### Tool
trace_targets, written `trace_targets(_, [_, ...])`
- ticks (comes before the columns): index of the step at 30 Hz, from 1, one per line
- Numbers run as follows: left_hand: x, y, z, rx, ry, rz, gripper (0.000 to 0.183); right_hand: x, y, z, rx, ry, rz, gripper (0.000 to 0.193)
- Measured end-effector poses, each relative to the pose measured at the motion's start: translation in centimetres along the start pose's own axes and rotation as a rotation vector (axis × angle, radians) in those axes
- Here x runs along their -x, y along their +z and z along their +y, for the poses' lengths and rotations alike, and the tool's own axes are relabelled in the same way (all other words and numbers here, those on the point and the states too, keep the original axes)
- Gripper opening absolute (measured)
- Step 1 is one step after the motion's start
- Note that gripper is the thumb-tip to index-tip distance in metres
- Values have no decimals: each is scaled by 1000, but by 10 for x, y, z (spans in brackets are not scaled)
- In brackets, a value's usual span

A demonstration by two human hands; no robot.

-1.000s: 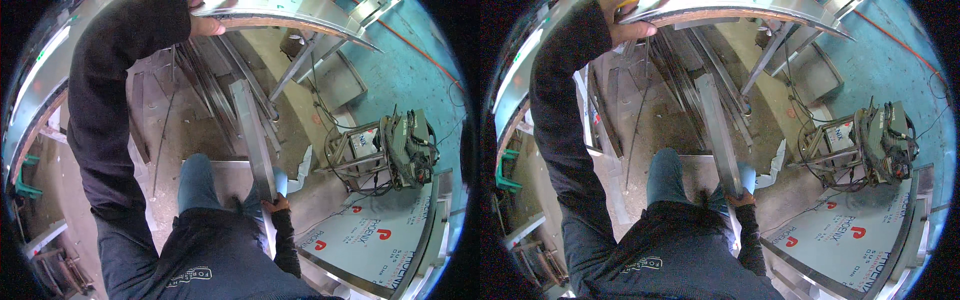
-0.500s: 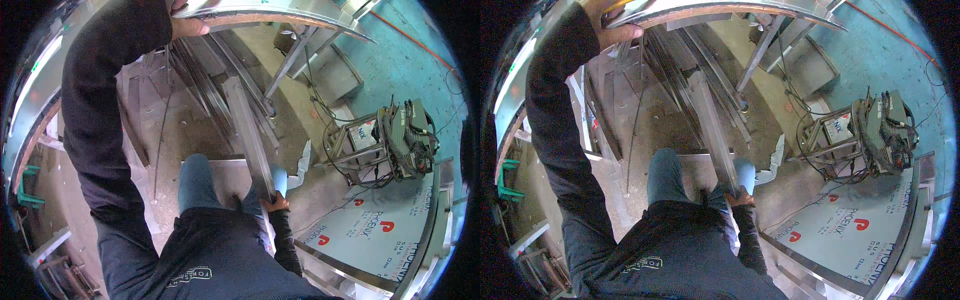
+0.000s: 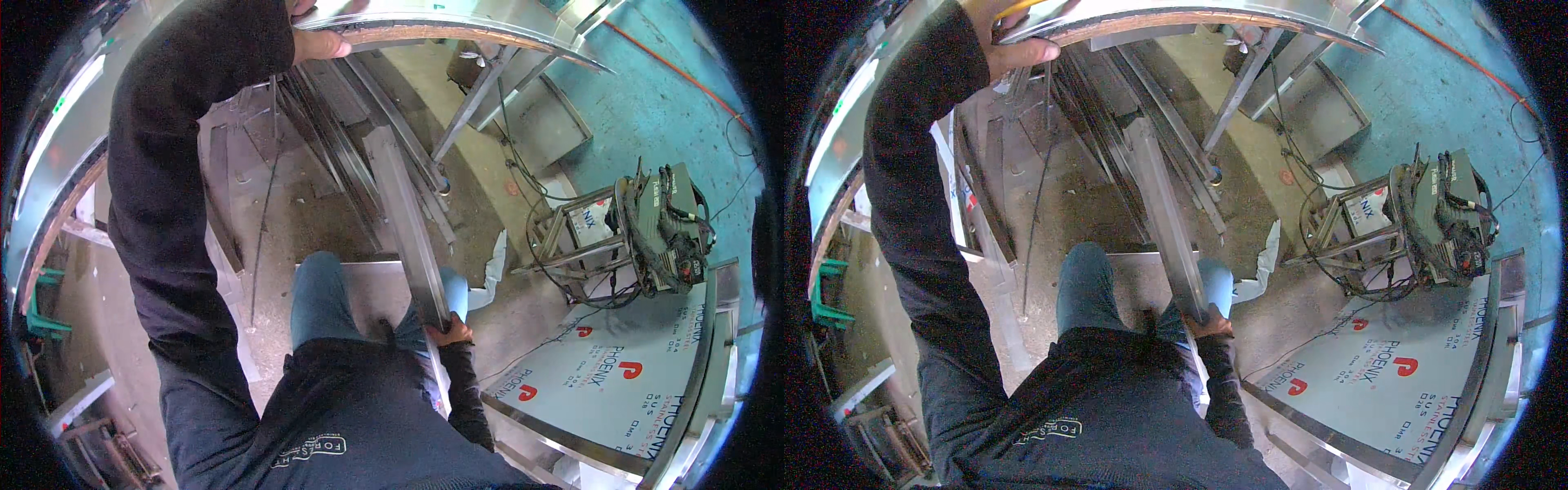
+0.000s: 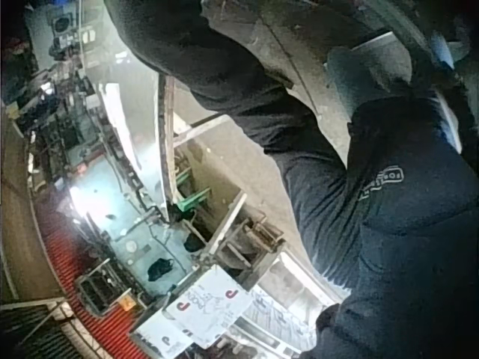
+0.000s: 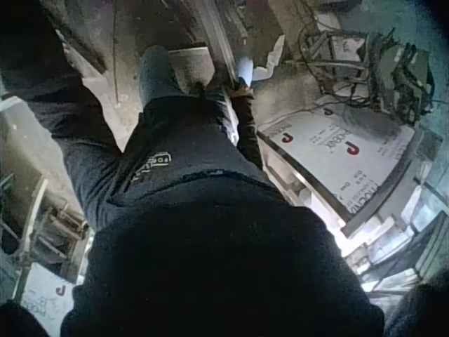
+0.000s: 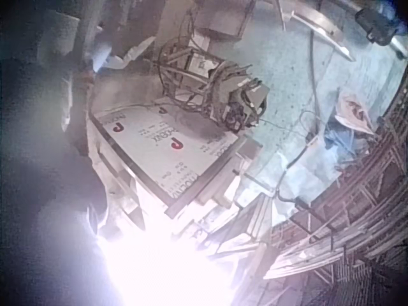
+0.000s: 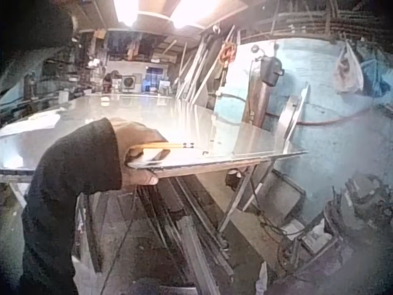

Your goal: Measuring and marking a long metal profile with a tape measure and pencil.

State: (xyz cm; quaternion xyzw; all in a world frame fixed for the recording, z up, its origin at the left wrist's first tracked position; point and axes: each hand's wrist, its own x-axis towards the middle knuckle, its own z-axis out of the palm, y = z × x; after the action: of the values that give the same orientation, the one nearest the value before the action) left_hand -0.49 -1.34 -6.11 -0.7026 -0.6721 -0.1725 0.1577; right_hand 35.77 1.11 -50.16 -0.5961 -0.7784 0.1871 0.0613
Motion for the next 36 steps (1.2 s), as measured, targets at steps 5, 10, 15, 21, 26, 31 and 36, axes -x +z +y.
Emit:
trace_targets(5, [3,-1,2,-75,-24,1,41,-4,-8,-4,-53,16,-44,72])
trace_targets(10, [3,1,0,-79,25,34,42,-8,-14,-7,-48,61,-169,77])
trace_targets(15, [-2,6,-11,-22,11,20,43,-7,-19,-7,-218,54,-226,80])
trace_targets(21, [-9,5,-19,-10,-66,-99,46,2,-1,1,-3,25,-40,78])
trace_targets(26, [-4,4,-9,-53,70,3,48,5,6,6,51,-17,25,76])
trace_targets(31, [-9,3,-7,-80,-110,-97,48,1,1,4,0,-68,55,74])
trace_targets(36, [-4,3,-6,-51,-51,-26,47,-3,1,5,-79,-59,4,74])
